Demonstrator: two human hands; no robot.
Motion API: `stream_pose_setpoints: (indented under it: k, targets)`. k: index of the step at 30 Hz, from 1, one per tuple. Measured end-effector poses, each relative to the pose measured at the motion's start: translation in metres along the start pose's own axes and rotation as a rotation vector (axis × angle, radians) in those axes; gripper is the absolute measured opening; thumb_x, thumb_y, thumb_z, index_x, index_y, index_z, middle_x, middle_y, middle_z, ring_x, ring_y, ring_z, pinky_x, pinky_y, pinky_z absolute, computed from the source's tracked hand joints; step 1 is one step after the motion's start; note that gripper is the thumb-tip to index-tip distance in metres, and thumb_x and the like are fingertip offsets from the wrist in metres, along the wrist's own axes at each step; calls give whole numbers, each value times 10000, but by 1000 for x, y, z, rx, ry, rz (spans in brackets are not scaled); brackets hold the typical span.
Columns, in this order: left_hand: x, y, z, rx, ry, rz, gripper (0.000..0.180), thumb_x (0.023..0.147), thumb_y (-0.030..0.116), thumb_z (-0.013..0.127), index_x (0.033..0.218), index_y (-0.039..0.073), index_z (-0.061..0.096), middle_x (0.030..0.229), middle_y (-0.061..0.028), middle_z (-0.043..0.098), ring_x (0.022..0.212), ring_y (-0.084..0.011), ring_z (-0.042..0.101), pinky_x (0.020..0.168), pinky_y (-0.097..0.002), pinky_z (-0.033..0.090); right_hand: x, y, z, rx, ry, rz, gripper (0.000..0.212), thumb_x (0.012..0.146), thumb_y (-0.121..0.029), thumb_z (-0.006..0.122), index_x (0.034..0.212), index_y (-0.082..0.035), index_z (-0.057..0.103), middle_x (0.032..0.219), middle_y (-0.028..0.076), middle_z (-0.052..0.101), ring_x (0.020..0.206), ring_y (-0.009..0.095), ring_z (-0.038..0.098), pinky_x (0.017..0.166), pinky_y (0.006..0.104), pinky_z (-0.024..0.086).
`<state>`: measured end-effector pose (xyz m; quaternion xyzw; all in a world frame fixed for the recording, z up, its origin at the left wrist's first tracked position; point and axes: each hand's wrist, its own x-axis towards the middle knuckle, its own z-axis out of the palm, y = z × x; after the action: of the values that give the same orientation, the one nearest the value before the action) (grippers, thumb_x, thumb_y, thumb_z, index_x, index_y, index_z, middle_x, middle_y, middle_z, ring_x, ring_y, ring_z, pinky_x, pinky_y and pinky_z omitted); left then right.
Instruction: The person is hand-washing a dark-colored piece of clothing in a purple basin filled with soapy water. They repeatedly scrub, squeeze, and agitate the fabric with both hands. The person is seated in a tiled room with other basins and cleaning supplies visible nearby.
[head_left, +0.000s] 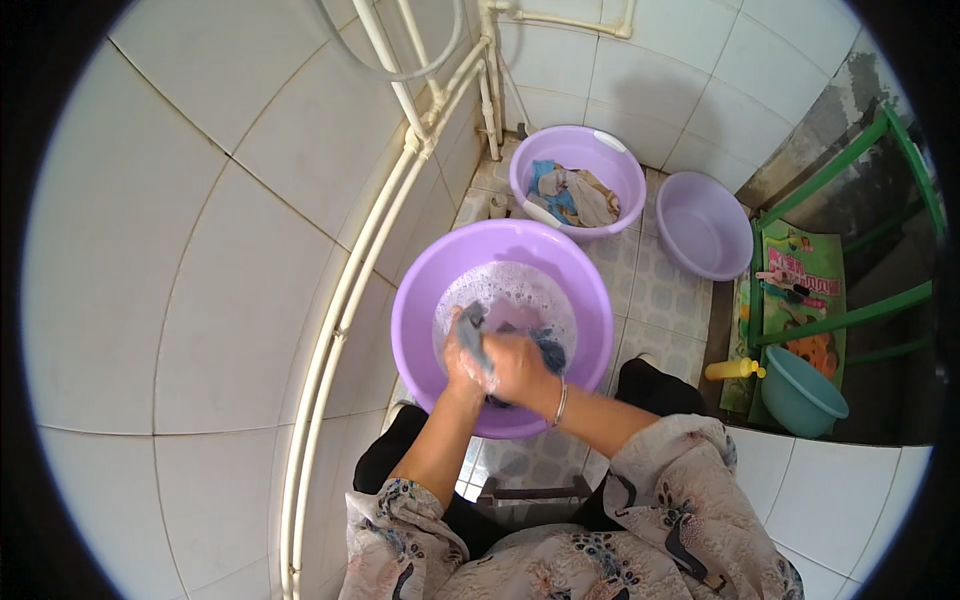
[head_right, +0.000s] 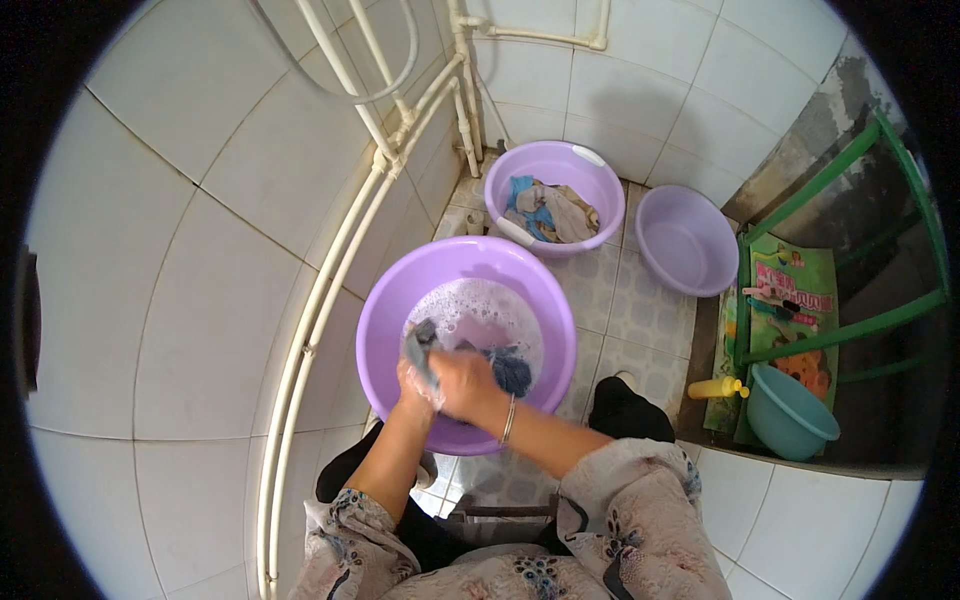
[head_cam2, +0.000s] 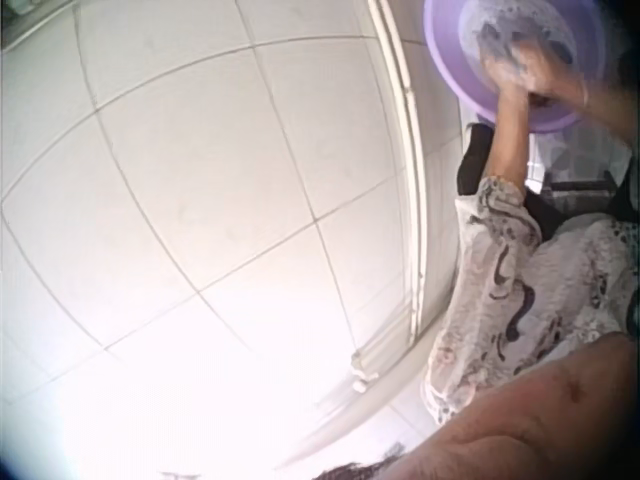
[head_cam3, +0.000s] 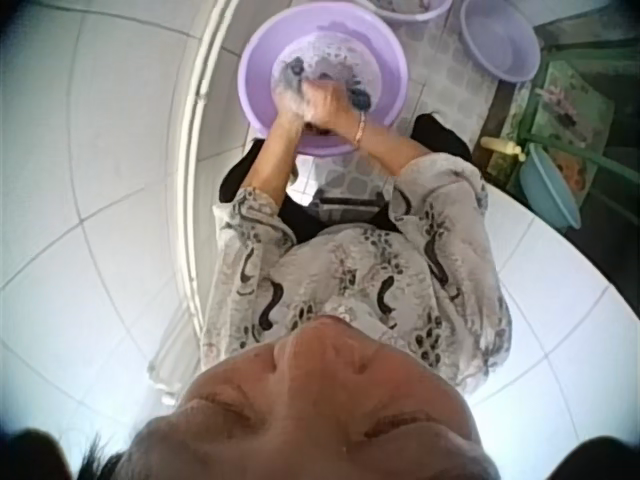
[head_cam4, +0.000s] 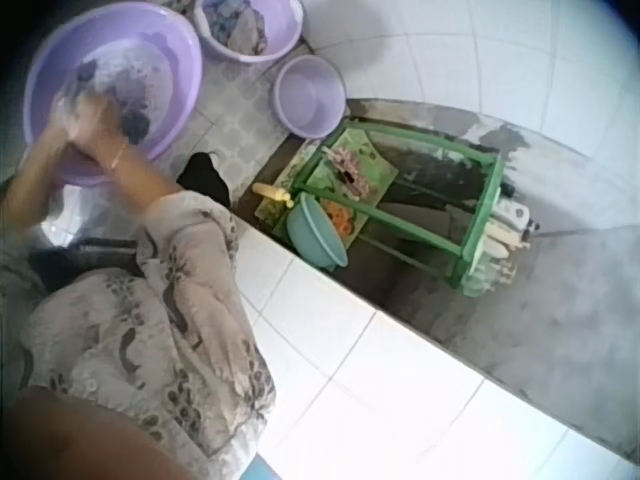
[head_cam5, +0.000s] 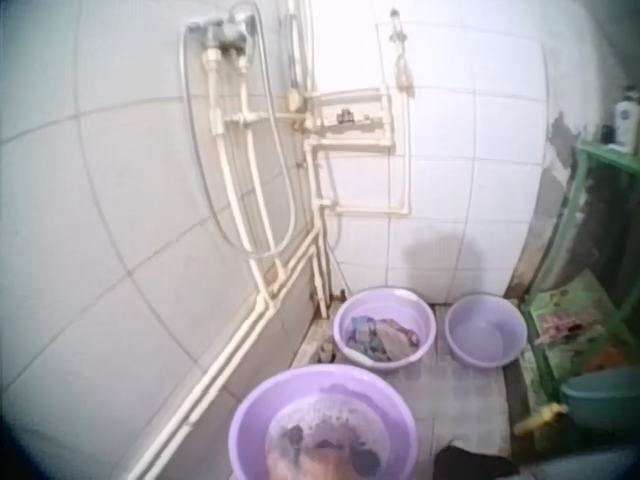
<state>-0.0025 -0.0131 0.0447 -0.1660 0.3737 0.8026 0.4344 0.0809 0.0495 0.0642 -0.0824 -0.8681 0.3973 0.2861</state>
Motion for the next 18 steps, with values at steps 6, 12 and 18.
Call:
stream_pose_setpoints:
  k: [6, 12, 18]
  targets:
    - [-29, 13, 16, 497, -103, -37, 359, 895, 304, 545, 1075, -3, 594, 992, -110, 630, 891, -206, 600, 829, -325, 472, 29, 78, -35, 254, -11, 623, 529, 846, -419, 614, 1051, 69, 595, 928, 231, 643, 902, 321, 625, 798, 372, 472]
    - [-30, 61, -19, 1330, -287, -27, 469, 793, 186, 593, 1200, -31, 511, 1067, -140, 607, 991, -220, 577, 870, -325, 441, 23, 61, -49, 679, -197, 654, 582, 840, -377, 635, 1201, 67, 526, 1173, 175, 575, 1042, 231, 563, 888, 331, 437]
    - [-50, 48, 2, 1003, -599, 202, 644, 773, 234, 666, 1322, 9, 416, 1226, -128, 522, 1171, -232, 459, 1003, -317, 336, 28, 16, -45, 445, -552, 538, 478, 855, -405, 621, 1117, -8, 582, 1017, 173, 639, 962, 238, 601, 826, 349, 456]
